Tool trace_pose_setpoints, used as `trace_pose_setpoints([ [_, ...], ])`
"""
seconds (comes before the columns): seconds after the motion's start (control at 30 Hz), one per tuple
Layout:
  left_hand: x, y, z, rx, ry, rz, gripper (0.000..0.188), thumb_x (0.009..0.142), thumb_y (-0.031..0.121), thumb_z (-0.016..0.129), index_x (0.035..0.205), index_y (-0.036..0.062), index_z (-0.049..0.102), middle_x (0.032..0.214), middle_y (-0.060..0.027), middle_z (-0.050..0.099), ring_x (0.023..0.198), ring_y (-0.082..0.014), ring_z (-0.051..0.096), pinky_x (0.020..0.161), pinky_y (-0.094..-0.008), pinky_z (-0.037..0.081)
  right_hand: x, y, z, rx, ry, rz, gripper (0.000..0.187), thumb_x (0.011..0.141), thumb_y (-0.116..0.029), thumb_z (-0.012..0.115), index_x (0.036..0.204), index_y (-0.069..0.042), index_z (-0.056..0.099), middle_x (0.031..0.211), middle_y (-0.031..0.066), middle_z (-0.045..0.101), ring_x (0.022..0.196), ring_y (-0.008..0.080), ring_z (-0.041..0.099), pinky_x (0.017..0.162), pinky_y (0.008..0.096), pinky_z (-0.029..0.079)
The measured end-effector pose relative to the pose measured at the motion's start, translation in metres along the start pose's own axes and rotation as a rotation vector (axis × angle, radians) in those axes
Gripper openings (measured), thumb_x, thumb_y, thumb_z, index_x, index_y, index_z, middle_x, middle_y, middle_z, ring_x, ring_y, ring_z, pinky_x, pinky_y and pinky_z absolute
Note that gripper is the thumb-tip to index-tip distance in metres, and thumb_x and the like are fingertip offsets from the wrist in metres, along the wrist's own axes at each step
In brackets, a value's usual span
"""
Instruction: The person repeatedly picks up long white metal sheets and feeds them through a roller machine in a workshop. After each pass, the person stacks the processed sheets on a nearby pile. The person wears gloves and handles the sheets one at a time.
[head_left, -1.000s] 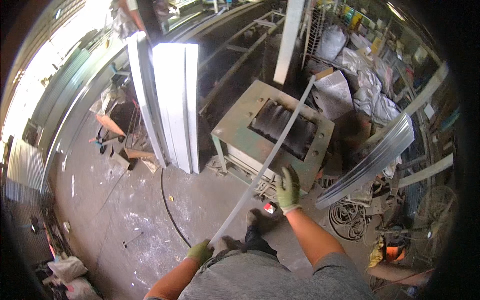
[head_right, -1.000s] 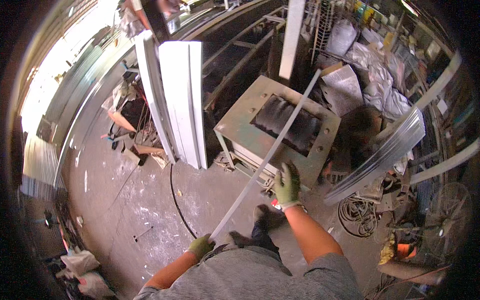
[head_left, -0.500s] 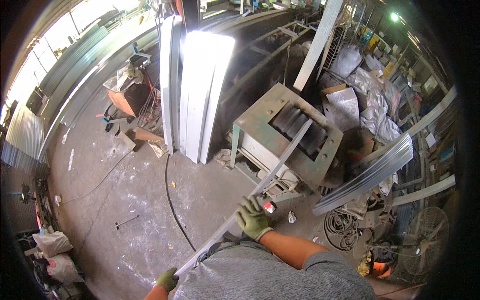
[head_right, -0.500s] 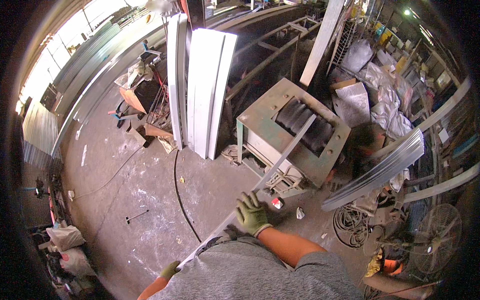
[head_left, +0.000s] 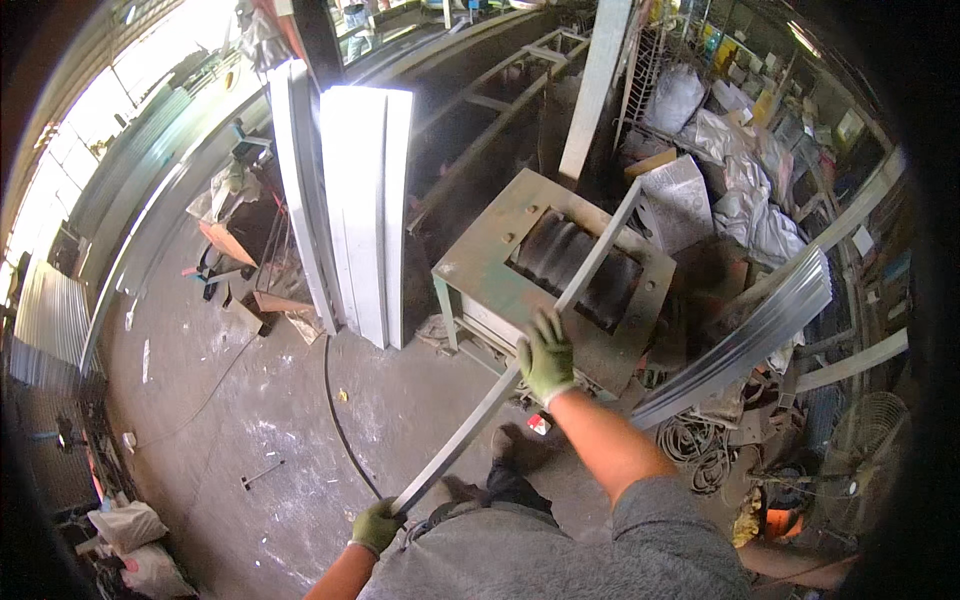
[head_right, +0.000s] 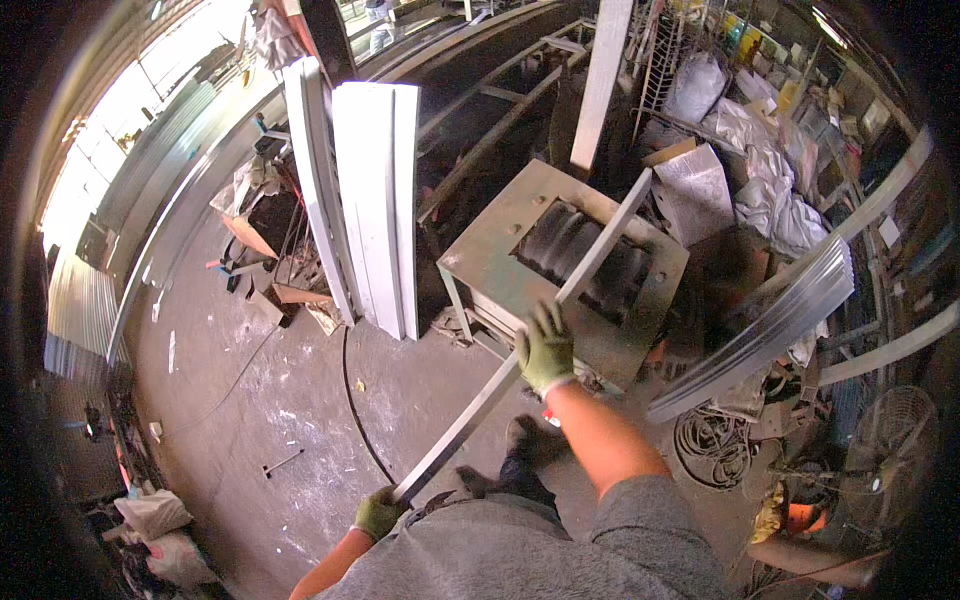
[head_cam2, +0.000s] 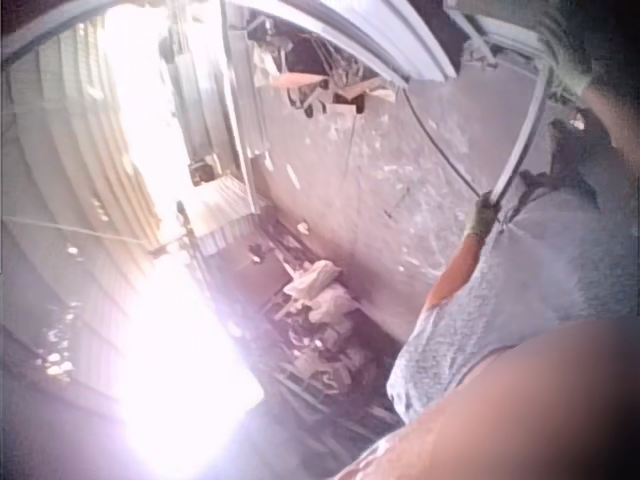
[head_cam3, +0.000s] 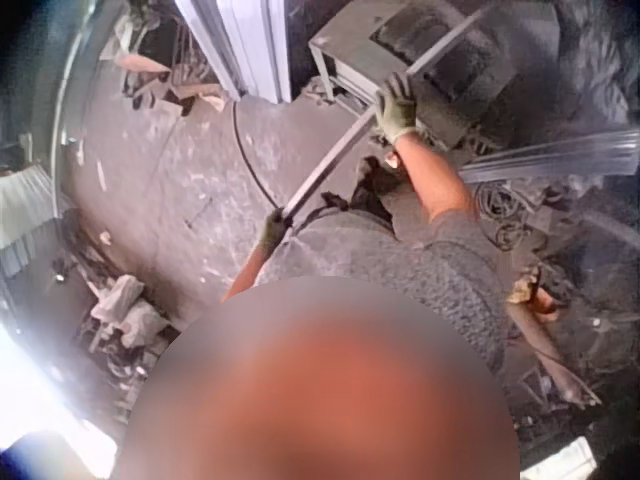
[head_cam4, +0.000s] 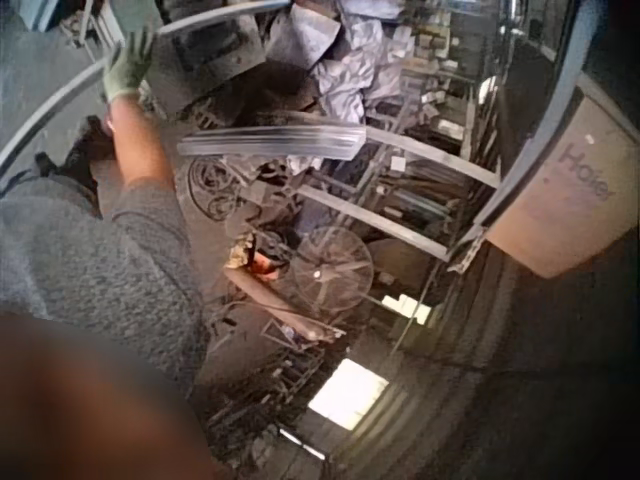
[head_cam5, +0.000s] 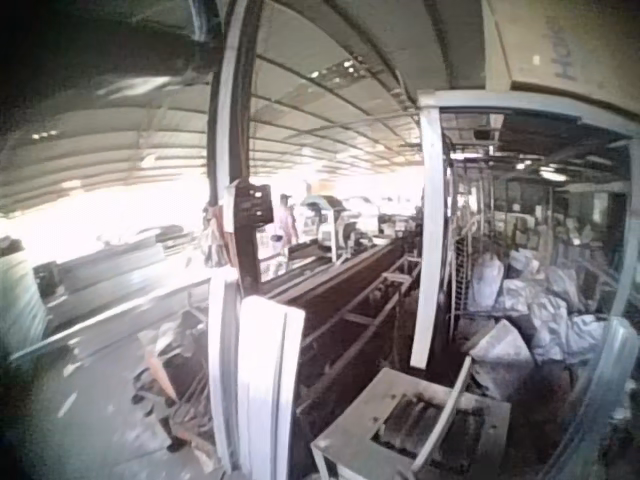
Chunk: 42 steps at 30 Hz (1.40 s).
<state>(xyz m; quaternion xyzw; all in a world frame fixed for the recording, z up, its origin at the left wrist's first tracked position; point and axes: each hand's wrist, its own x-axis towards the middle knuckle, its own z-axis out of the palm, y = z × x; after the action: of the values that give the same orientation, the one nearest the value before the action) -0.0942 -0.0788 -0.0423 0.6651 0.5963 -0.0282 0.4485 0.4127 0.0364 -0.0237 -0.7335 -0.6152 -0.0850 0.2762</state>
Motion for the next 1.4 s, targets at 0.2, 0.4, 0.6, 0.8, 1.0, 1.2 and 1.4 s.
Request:
trace_pose_setpoints([
  [0.2,0.048,0.106,-0.017,-0.051,-0.079,0.057,0.045,0.102,0.047,0.076,0.117,0.0042,0.080,0.102,-0.0163,0.082,0.089,-0.0228,0.075,0.083,-0.0413,0.058,0.070,0.068,0.032,-0.096,0.055,0.122,0.031,0.107,-0.029,0.058,0.119,-0.004,0.073,0.137,0.0179,0.067,0.141,0.0443,0.054,0.120,0.0561,0.041],
  [0.4,0.076,0.159,-0.007,0.067,-0.112,0.000,0.067,0.104,0.069,0.058,0.109,0.0054,0.079,0.107,-0.0270,0.077,0.105,-0.0482,0.073,0.089,-0.0535,0.056,0.096,0.106,0.039,-0.169,0.112,0.082,0.029,0.105,-0.029,0.062,0.110,-0.004,0.075,0.128,0.0168,0.071,0.128,0.0418,0.062,0.113,0.0546,0.047],
  [0.6,0.068,0.142,0.004,0.063,-0.063,0.002,0.058,0.107,0.061,0.062,0.109,0.0056,0.080,0.100,-0.0263,0.077,0.096,-0.0439,0.077,0.084,-0.0508,0.057,0.084,0.098,0.030,-0.079,0.000,0.121,0.021,0.102,-0.024,0.064,0.109,-0.006,0.071,0.130,0.0143,0.071,0.130,0.0412,0.061,0.113,0.0561,0.047],
  [0.8,0.038,0.054,0.007,-0.018,-0.010,0.016,0.063,0.109,0.064,0.054,0.104,0.0060,0.077,0.093,-0.0277,0.074,0.094,-0.0515,0.072,0.080,-0.0561,0.055,0.028,0.036,0.040,-0.080,0.028,0.042,0.021,0.102,-0.022,0.064,0.112,-0.005,0.072,0.131,0.0169,0.069,0.134,0.0442,0.057,0.118,0.0559,0.044],
  [1.0,-0.003,-0.039,0.018,-0.116,0.026,-0.009,0.063,0.109,0.063,0.054,0.107,0.0056,0.079,0.098,-0.0284,0.075,0.098,-0.0512,0.072,0.083,-0.0550,0.056,-0.027,-0.035,0.048,-0.089,0.012,0.053,0.026,0.105,-0.024,0.061,0.116,-0.004,0.073,0.133,0.0160,0.070,0.139,0.0421,0.054,0.121,0.0535,0.039],
  [1.2,-0.041,-0.109,0.010,-0.012,-0.041,-0.110,0.065,0.108,0.066,0.051,0.111,0.0080,0.080,0.107,-0.0269,0.076,0.107,-0.0501,0.072,0.090,-0.0562,0.056,-0.076,-0.099,0.050,-0.006,-0.026,0.055,0.024,0.104,-0.022,0.062,0.117,-0.004,0.070,0.137,0.0140,0.066,0.143,0.0410,0.049,0.121,0.0548,0.038],
  [1.4,-0.087,-0.166,0.005,0.015,0.012,-0.136,0.064,0.109,0.064,0.047,0.113,0.0102,0.080,0.108,-0.0264,0.077,0.108,-0.0499,0.072,0.091,-0.0558,0.056,-0.127,-0.156,0.048,-0.011,-0.172,0.092,0.027,0.107,-0.026,0.058,0.124,-0.007,0.068,0.146,0.0149,0.063,0.147,0.0440,0.046,0.122,0.0569,0.037],
])
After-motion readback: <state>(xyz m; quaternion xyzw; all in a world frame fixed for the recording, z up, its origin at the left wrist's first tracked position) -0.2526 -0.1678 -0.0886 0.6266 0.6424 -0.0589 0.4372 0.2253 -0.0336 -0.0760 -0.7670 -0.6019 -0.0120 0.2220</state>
